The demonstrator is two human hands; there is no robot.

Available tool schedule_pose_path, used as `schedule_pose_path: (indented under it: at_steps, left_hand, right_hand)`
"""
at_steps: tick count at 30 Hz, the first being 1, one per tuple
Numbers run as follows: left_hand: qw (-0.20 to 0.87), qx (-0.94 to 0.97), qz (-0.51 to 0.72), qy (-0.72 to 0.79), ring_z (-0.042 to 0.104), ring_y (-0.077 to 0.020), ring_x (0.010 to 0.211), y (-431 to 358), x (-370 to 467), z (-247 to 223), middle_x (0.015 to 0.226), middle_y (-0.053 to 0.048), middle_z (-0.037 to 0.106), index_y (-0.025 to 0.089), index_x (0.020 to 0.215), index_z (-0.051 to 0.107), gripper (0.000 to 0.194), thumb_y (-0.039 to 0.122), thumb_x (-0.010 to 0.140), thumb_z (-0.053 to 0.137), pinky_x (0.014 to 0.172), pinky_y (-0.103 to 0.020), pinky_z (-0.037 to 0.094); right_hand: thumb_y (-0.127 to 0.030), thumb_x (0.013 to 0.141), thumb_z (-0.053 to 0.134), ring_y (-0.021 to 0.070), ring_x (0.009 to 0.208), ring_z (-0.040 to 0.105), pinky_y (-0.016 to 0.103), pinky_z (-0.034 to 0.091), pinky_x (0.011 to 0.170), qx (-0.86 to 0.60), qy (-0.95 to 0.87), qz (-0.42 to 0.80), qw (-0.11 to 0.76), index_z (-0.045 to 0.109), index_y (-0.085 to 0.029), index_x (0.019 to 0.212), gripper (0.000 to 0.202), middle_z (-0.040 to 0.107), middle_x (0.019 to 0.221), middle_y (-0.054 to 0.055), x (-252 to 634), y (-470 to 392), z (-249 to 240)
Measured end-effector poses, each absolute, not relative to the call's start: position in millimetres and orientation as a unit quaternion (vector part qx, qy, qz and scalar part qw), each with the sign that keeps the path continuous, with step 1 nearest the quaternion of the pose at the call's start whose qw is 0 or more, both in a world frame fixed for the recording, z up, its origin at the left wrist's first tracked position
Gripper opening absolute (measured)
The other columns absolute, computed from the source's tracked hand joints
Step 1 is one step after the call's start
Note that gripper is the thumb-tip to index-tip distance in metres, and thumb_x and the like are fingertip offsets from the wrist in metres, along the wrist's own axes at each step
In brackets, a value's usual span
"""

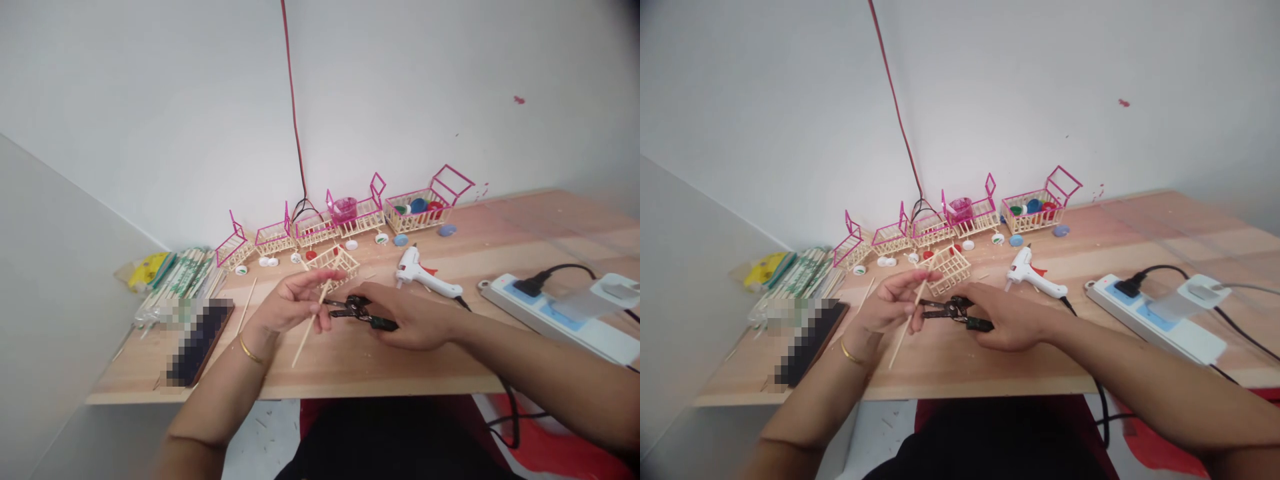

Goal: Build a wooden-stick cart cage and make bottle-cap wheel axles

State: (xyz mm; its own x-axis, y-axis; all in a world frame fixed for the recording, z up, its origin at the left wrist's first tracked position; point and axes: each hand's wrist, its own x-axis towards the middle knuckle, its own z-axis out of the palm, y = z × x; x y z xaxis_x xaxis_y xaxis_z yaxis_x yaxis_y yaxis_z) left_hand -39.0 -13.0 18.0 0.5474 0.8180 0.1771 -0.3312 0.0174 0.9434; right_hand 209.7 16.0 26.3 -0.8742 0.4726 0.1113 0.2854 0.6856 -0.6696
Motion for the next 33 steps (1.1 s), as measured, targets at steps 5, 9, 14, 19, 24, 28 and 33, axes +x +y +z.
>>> schedule_pose_path:
  at_steps: [5, 9, 14, 19, 24, 28, 33]
  left_hand:
    - [0.622, 0.526, 0.516, 0.265, 0.059, -0.0033, 0.049, -7.8, -51.1, 29.2, 0.14, -0.015, 0.047, 0.029, 0.126, 0.053, 0.051, 0.019, 0.078, 0.066, 0.036, -0.013, 0.04]
    - [0.632, 0.524, 0.491, 0.292, 0.068, -0.0117, 0.063, -7.2, -46.0, 31.6, 0.122, -0.014, 0.062, 0.023, 0.125, 0.052, 0.051, 0.019, 0.076, 0.069, 0.044, -0.015, 0.047]
    - [0.599, 0.552, 0.471, 0.339, 0.07, -0.0185, 0.072, -9.2, -32.7, 23.2, 0.087, -0.009, 0.07, 0.013, 0.101, 0.063, 0.027, 0.023, 0.076, 0.071, 0.055, -0.022, 0.053]
    - [0.461, 0.651, 0.448, 0.403, 0.063, -0.0117, 0.062, -15.5, -22.2, 20.1, 0.067, -0.003, 0.066, 0.013, 0.103, 0.063, 0.023, 0.024, 0.083, 0.062, 0.056, -0.021, 0.049]
    - [0.296, 0.711, 0.443, 0.459, 0.063, -0.0116, 0.062, -18.2, -16.1, 14.8, 0.079, -0.004, 0.067, 0.015, 0.108, 0.061, 0.025, 0.025, 0.085, 0.058, 0.064, -0.025, 0.051]
    - [0.16, 0.763, 0.396, 0.485, 0.063, -0.0149, 0.069, -18.1, -13.1, 12.6, 0.076, -0.006, 0.066, 0.015, 0.101, 0.063, 0.019, 0.024, 0.087, 0.054, 0.071, -0.028, 0.05]
    - [0.084, 0.817, 0.369, 0.435, 0.06, -0.0163, 0.085, -18.8, -3.9, 11.6, 0.094, -0.01, 0.063, 0.015, 0.091, 0.063, 0.014, 0.017, 0.088, 0.05, 0.076, -0.029, 0.051]
  right_hand:
    - [-0.028, 0.072, 0.062, 0.0285, 0.098, 0.056, 0.043, 0.043, 0.085, -0.249, -0.93, 0.25, 0.102, 0.05, -0.018, 0.127, 0.057, 0.06, 0.112, 0.013, 204.6, 9.4, 17.6]
    - [-0.034, 0.068, 0.066, 0.0311, 0.099, 0.051, 0.049, 0.037, 0.09, -0.224, -0.951, 0.186, 0.108, 0.055, -0.015, 0.12, 0.057, 0.058, 0.109, 0.014, 198.1, 6.4, -1.1]
    - [-0.042, 0.072, 0.065, 0.0315, 0.101, 0.048, 0.05, 0.035, 0.09, -0.225, -0.954, 0.16, 0.115, 0.056, -0.015, 0.117, 0.054, 0.057, 0.107, 0.014, 197.8, 7.3, -7.1]
    - [-0.058, 0.069, 0.065, 0.0348, 0.107, 0.045, 0.054, 0.033, 0.094, -0.224, -0.956, 0.147, 0.119, 0.052, -0.013, 0.124, 0.071, 0.056, 0.113, 0.016, 198.7, 12.5, -11.3]
    - [-0.047, 0.082, 0.06, 0.0256, 0.095, 0.054, 0.041, 0.043, 0.083, -0.194, -0.945, 0.171, 0.198, 0.059, -0.017, 0.108, 0.04, 0.062, 0.103, 0.011, 202.8, 12.5, -7.0]
    - [-0.022, 0.085, 0.057, 0.0181, 0.078, 0.056, 0.033, 0.042, 0.072, -0.119, -0.917, 0.079, 0.373, 0.06, -0.022, 0.087, 0.004, 0.063, 0.08, 0.004, 210.5, 10.4, 4.6]
    - [-0.022, 0.088, 0.054, 0.026, 0.106, 0.054, 0.044, 0.034, 0.089, -0.231, -0.889, -0.064, 0.39, 0.056, -0.021, 0.115, 0.027, 0.063, 0.112, 0.011, 206.8, 15.8, 12.7]
